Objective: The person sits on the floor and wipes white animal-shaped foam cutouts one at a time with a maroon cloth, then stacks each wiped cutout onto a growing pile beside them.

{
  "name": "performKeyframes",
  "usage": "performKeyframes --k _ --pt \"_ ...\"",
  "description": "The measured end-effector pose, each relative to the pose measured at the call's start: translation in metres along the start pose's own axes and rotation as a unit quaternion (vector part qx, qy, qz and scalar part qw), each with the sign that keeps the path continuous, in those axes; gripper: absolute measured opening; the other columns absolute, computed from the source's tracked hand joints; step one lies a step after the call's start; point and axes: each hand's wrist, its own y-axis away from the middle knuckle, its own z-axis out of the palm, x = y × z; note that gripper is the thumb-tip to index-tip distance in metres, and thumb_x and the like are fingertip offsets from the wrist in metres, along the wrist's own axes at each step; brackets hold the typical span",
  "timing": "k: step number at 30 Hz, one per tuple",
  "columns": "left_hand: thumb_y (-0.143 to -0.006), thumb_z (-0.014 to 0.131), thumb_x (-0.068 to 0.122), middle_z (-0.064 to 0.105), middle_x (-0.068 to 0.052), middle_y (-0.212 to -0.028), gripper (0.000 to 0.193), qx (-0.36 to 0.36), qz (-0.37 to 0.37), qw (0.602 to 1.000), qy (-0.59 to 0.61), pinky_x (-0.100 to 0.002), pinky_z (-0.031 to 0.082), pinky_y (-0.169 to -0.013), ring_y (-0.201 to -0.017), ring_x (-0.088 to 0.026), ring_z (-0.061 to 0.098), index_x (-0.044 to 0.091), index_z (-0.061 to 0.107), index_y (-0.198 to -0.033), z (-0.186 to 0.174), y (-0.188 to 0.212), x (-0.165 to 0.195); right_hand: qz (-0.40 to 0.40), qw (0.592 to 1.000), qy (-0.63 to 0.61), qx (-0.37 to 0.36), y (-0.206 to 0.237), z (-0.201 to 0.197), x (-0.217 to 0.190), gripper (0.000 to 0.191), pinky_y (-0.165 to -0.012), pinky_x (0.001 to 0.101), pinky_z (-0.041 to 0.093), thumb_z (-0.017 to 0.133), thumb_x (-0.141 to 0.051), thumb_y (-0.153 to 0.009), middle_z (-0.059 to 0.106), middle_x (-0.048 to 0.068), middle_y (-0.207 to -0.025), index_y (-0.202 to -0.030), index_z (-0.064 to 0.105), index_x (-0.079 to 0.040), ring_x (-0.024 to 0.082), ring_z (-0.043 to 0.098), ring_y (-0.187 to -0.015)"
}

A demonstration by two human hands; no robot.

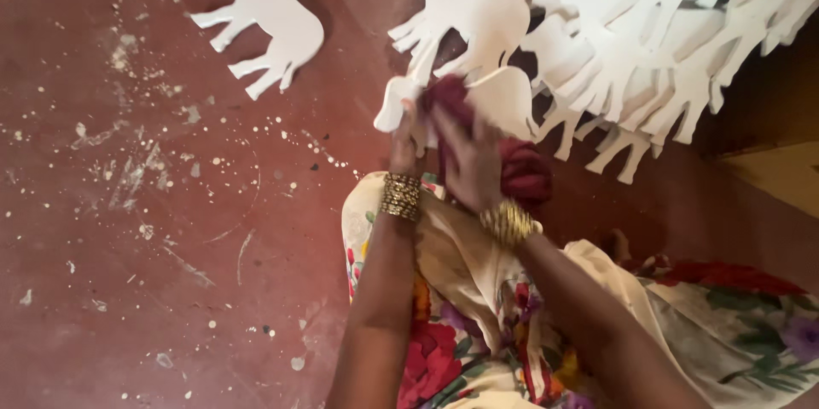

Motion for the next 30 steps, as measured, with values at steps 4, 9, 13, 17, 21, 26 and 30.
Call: performKeyframes --k 4,9,13,17,21,26,30 --pt "-0.097 0.069 0.041 0.068 -0.007 -0.122 0.054 -0.010 0.033 0.994 -0.100 -0.029 0.056 -0.089 -0.105 -0.013 0.067 0.001 0.062 -0.132 0.010 0.011 0.005 -0.009 0.995 0.022 -0.092 0.053 -0.019 -0.006 0.045 -0.098 0.0516 0.050 0.078 -0.023 -0.084 0.052 0.025 -0.140 -0.128 0.071 -0.016 0.039 0.052 -0.118" --pt "-0.100 0.072 0.042 0.060 -0.005 -0.087 0.051 0.003 -0.047 0.972 -0.231 -0.029 0.036 -0.054 -0.066 -0.010 0.048 -0.004 0.068 -0.120 -0.009 -0.004 -0.020 -0.012 0.993 -0.069 0.093 0.015 -0.068 0.015 0.037 -0.103 0.0379 0.063 0.069 -0.003 -0.099 0.060 0.014 -0.142 -0.135 0.066 -0.013 0.033 0.067 -0.127" --pt "-0.098 0.067 0.048 0.056 -0.008 -0.114 0.064 -0.095 -0.041 0.989 -0.108 -0.034 0.039 -0.080 -0.096 -0.017 0.049 -0.002 0.053 -0.136 -0.026 -0.002 -0.037 -0.066 0.994 -0.074 0.048 -0.034 -0.082 0.000 0.048 -0.098 0.0347 0.066 0.065 0.006 -0.092 0.061 0.012 -0.149 -0.135 0.068 -0.013 0.025 0.070 -0.124" --pt "-0.097 0.061 0.054 0.051 -0.012 -0.141 0.079 -0.198 -0.052 0.973 0.110 -0.039 0.043 -0.105 -0.126 -0.024 0.050 0.001 0.038 -0.151 -0.030 0.016 -0.044 -0.120 0.987 0.085 -0.060 -0.034 -0.054 -0.008 0.054 -0.095 0.0486 0.055 0.077 -0.012 -0.072 0.047 0.019 -0.152 -0.126 0.072 -0.015 0.034 0.057 -0.122" --pt "-0.103 0.058 0.053 0.045 -0.014 -0.158 0.082 -0.219 0.010 0.973 0.065 -0.043 0.041 -0.120 -0.145 -0.029 0.047 0.002 0.030 -0.161 -0.019 0.021 -0.028 -0.111 0.986 0.123 0.015 0.018 -0.027 0.016 0.050 -0.106 0.0502 0.051 0.076 -0.014 -0.085 0.042 0.013 -0.159 -0.134 0.069 -0.021 0.031 0.053 -0.134" --pt "-0.113 0.044 0.042 0.036 -0.058 -0.122 0.068 0.038 -0.078 0.957 -0.276 -0.067 0.018 -0.084 -0.093 -0.058 0.020 -0.012 0.056 -0.151 0.013 0.027 -0.006 0.207 0.971 0.109 -0.059 0.061 -0.044 0.081 0.071 -0.096 0.0414 0.054 0.060 0.006 -0.086 0.043 0.013 -0.164 -0.151 0.052 -0.020 0.039 0.050 -0.137" --pt "-0.106 0.055 0.045 0.060 -0.024 -0.141 0.067 -0.149 0.033 0.988 0.015 -0.044 0.046 -0.114 -0.132 -0.033 0.058 0.004 0.035 -0.155 0.040 0.024 0.002 0.253 0.960 0.002 0.121 0.038 -0.082 0.116 0.074 -0.116 0.0493 0.046 0.066 0.001 -0.082 0.049 0.026 -0.146 -0.153 0.046 -0.004 0.041 0.051 -0.133"
